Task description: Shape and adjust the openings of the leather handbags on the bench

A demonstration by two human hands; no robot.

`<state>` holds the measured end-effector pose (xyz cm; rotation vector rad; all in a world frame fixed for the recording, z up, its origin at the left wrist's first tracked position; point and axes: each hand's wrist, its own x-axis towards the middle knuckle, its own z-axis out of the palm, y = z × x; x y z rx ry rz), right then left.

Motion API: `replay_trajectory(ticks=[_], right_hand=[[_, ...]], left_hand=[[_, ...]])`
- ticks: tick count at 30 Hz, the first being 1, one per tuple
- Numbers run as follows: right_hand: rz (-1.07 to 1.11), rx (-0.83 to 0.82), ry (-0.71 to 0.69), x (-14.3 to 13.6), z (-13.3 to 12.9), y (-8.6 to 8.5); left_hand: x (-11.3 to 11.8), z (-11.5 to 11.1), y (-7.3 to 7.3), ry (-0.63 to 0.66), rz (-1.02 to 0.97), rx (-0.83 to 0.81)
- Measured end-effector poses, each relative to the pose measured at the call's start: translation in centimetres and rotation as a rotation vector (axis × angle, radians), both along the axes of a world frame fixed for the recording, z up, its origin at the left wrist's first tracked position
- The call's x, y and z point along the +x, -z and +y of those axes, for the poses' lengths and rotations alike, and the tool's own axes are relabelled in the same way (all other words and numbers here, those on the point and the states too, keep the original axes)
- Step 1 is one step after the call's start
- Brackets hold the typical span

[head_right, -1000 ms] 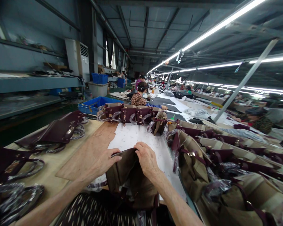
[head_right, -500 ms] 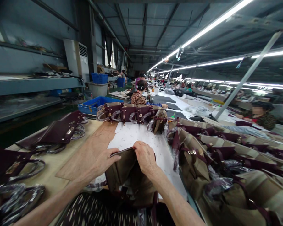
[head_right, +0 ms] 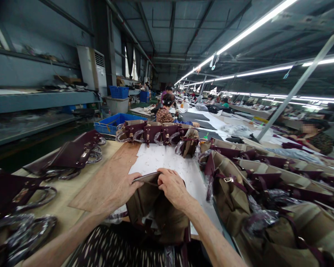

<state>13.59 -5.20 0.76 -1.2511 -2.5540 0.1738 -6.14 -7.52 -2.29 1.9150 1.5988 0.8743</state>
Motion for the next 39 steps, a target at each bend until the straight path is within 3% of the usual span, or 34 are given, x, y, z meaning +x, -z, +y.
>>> replay_trajectory(ticks=[4,7,16,27,35,39], right_hand=[[-0.039,0.007,0.186,-0.2,0.4,0.0],[-0.081,0.011,0.268,-0.4,0.8,0.1],[0.007,0.083,0.241,0.5,0.8,0.8],[-0.052,0.100,0.361,-0.2,0.8,0.5],[-0.087,0.084,0.403,-0.4,0.9,0.2],[-0.085,0.072,0.399,-0.3,0.9,0.1]], left_hand=[[-0.2,-0.3,-0.7,0.112,0.000,-0.007],[-0.1,-0.6,-1.1,0.110,0.052,0.008],[1.1,-0.5,-1.2,0.063,0.235,0.101],[1.4,0.2,-1.2,0.055,0.208,0.048],[3.2,0.2,-2.9,0.025,0.561,0.032],[3.8,0.2,-3.6,-0.006,0.646,0.007]])
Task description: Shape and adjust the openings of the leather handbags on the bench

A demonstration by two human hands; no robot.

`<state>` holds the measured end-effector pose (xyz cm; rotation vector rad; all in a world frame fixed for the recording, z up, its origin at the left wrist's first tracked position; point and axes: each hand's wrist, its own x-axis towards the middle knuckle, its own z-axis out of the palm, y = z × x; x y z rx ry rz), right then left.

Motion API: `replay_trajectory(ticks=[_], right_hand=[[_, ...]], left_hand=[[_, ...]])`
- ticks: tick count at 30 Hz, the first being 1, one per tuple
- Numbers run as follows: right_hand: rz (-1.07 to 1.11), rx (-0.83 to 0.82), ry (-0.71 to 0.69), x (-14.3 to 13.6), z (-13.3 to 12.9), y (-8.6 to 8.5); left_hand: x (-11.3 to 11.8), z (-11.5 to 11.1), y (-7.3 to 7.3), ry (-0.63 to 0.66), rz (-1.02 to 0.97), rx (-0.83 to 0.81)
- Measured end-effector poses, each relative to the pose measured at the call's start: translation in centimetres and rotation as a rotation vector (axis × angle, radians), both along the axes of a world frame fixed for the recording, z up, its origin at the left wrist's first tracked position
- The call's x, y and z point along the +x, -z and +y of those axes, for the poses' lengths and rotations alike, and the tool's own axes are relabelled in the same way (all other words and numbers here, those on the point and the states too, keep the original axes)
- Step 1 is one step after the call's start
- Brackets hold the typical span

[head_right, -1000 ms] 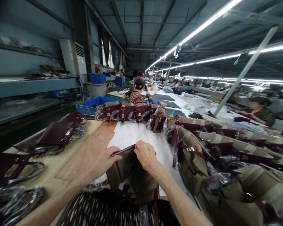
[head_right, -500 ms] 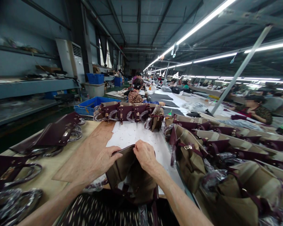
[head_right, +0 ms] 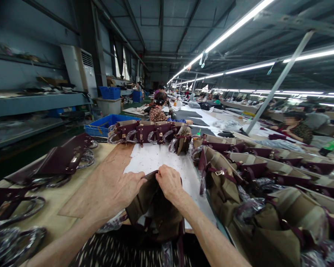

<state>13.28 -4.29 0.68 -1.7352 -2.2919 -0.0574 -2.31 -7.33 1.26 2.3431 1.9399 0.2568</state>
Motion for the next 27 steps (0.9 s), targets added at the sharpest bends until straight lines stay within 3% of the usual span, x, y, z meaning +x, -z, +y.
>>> replay_trajectory(ticks=[6,15,21,27], right_hand=[[0.010,0.002,0.014,0.0,0.1,0.1],[-0.023,0.024,0.042,0.0,0.2,0.3],[-0.002,0.038,0.050,0.0,0.4,0.6],[0.172,0.081,-0.087,0.4,-0.6,0.0]], left_hand=[[0.3,0.5,-0.5,-0.023,0.004,-0.050],[2.5,2.1,1.7,0.047,-0.026,0.058],[3.3,2.9,1.6,0.059,-0.028,0.062],[2.3,3.1,1.1,0.054,-0.022,0.063]])
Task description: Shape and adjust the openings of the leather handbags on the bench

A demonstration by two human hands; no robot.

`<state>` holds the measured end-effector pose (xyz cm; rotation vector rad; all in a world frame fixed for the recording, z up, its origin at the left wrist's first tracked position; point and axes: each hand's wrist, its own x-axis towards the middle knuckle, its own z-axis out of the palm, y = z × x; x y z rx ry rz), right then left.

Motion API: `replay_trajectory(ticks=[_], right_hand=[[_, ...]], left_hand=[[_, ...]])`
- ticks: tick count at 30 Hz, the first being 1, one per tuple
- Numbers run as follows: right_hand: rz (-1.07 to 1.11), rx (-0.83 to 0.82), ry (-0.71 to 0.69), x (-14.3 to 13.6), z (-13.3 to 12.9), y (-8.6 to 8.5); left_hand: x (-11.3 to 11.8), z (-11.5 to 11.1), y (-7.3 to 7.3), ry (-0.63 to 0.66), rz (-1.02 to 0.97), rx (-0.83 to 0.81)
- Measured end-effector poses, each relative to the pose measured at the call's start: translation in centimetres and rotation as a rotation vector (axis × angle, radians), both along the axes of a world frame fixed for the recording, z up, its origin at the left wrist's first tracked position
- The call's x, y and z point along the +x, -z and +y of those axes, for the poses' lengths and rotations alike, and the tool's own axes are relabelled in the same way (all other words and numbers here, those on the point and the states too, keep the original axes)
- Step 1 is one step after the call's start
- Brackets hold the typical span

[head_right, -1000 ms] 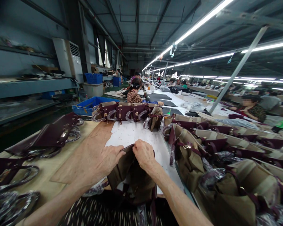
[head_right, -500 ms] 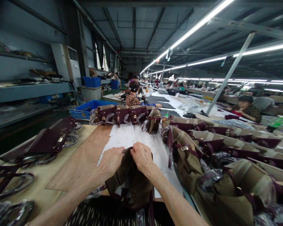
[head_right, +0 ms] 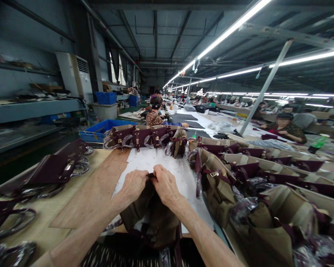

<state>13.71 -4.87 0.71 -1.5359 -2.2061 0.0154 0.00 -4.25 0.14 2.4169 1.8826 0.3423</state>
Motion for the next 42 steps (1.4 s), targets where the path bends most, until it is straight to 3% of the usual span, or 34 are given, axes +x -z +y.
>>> replay_trajectory(ticks=[3,5,7,10,18,27,31,35,42], right_hand=[[0.025,-0.008,0.121,1.5,-0.7,0.0],[0.040,-0.121,0.244,2.9,-0.9,0.3],[0.105,-0.272,0.275,4.1,-0.9,0.5],[0.211,-0.401,0.208,4.9,-0.7,0.6],[0.193,-0.345,0.227,4.4,-0.2,-0.1],[0.182,-0.455,-0.018,7.7,1.8,-0.6],[0.002,-0.389,-0.014,7.2,1.7,-0.8],[-0.216,-0.278,0.008,5.7,0.7,-1.4],[-0.212,-0.262,-0.079,3.6,0.6,-1.7]], left_hand=[[-0.3,0.4,0.2,-0.003,-0.013,-0.003],[-0.3,0.7,0.3,-0.011,-0.023,-0.008],[-0.3,0.9,0.4,-0.008,-0.035,-0.015],[-0.2,1.1,0.2,0.028,-0.061,-0.025],[0.4,2.3,-0.5,0.128,-0.112,-0.012],[-0.6,2.5,-1.2,0.359,-0.315,-0.120],[-0.3,2.0,-1.2,0.331,-0.281,-0.112],[0.2,1.9,-0.2,0.262,-0.233,-0.046],[0.4,1.6,0.2,0.262,-0.211,-0.018]])
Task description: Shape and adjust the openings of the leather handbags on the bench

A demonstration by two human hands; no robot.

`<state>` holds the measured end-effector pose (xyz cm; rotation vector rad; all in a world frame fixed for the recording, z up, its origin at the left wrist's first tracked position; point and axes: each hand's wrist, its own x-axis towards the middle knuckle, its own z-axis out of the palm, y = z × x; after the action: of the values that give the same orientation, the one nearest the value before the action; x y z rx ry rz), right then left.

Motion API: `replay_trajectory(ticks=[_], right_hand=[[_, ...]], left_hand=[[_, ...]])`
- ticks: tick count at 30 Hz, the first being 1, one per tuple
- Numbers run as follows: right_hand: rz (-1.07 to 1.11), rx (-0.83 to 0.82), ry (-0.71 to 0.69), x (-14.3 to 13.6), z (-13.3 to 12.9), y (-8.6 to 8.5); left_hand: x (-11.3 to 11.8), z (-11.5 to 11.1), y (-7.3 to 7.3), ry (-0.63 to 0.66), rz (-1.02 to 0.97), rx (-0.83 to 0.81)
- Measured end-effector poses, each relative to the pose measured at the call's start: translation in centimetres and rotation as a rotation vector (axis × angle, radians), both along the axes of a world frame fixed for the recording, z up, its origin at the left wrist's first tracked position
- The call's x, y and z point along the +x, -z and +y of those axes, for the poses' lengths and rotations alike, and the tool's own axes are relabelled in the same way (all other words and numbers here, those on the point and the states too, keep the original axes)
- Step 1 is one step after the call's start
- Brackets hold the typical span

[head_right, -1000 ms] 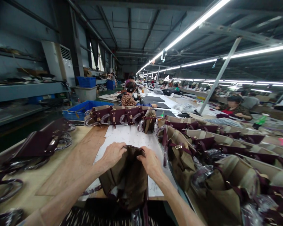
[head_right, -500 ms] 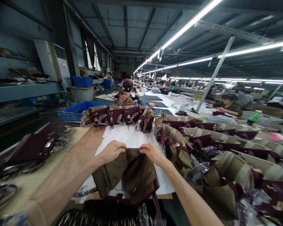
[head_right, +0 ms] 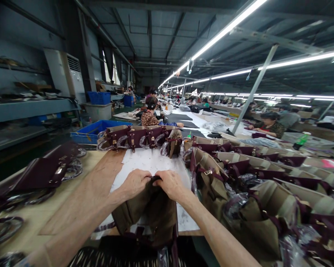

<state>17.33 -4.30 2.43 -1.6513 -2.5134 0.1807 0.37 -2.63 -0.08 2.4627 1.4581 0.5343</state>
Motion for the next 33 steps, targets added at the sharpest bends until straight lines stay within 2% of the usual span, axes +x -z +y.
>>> replay_trajectory(ticks=[4,14,24,33], right_hand=[[-0.066,0.007,0.011,-0.4,0.6,0.4],[-0.107,0.068,0.027,-0.4,0.5,0.8],[-0.065,0.081,-0.054,1.1,0.7,1.7],[-0.056,0.077,-0.081,0.5,0.6,1.4]], left_hand=[[-0.1,0.1,-0.2,-0.003,-0.006,-0.022],[-0.9,0.3,-0.2,0.111,-0.132,-0.044],[0.7,0.1,-0.1,0.086,0.061,0.087],[0.3,0.2,0.0,0.078,0.061,0.036]])
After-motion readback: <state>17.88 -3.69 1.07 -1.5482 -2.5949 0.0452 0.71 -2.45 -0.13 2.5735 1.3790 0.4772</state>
